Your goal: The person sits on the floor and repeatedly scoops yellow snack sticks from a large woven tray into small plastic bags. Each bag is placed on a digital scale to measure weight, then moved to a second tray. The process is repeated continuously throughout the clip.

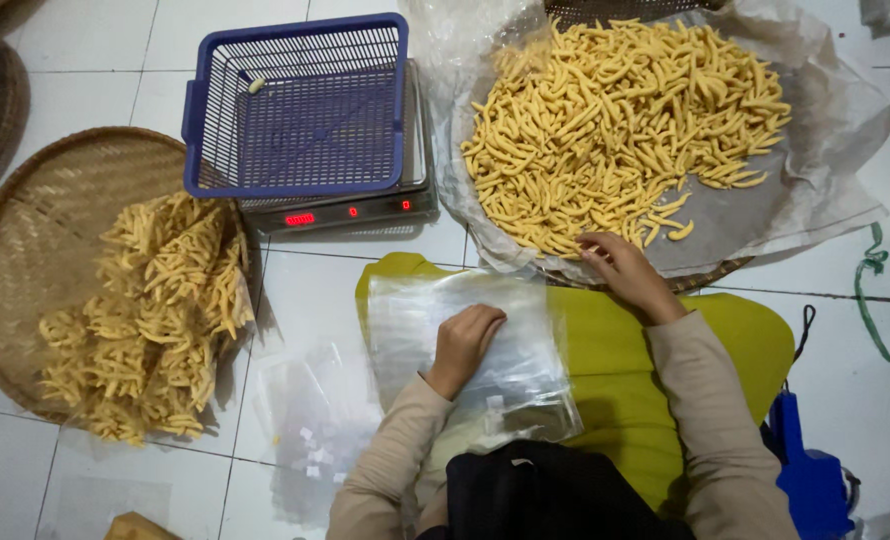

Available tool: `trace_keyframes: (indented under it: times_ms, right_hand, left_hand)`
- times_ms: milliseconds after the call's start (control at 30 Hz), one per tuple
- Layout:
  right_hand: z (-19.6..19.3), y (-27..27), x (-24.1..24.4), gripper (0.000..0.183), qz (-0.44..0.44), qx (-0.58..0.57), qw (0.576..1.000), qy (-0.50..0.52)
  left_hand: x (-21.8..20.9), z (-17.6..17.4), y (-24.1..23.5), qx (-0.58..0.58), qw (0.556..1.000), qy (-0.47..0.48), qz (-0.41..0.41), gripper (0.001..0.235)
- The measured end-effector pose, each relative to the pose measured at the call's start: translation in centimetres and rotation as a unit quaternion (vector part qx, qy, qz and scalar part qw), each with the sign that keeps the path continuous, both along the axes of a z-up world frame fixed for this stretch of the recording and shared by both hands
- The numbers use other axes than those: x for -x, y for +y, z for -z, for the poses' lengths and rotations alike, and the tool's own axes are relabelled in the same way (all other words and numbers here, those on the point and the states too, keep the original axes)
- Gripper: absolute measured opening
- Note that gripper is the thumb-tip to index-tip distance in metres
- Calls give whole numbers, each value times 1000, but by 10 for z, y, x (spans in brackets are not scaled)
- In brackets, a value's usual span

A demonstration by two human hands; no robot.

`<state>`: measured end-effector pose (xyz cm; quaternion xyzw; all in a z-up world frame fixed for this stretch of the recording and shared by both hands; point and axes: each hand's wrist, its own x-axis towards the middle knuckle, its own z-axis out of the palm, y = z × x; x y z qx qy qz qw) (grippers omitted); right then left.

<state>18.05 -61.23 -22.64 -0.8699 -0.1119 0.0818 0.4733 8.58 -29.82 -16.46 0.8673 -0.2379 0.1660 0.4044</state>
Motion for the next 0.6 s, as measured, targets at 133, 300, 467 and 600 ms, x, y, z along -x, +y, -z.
trace_keyframes:
  times_ms: [133, 300, 467, 600]
  right_hand:
    - [-17, 9, 4, 40, -11, -68, 997, 35]
    - [-76, 24, 21, 49, -200, -311, 928, 50]
    - [-103, 52, 8, 25, -28, -155, 986, -49]
    - [-121, 66, 5, 13, 33, -47, 977, -204]
  left_hand:
    - [2, 1, -1, 27, 999, -17, -37, 12]
    - [-26, 4, 6, 227, 943, 180, -166, 12]
    - [-65, -43, -2, 335, 898, 283, 18, 37]
    - [-99, -66, -19, 281, 870, 381, 134, 32]
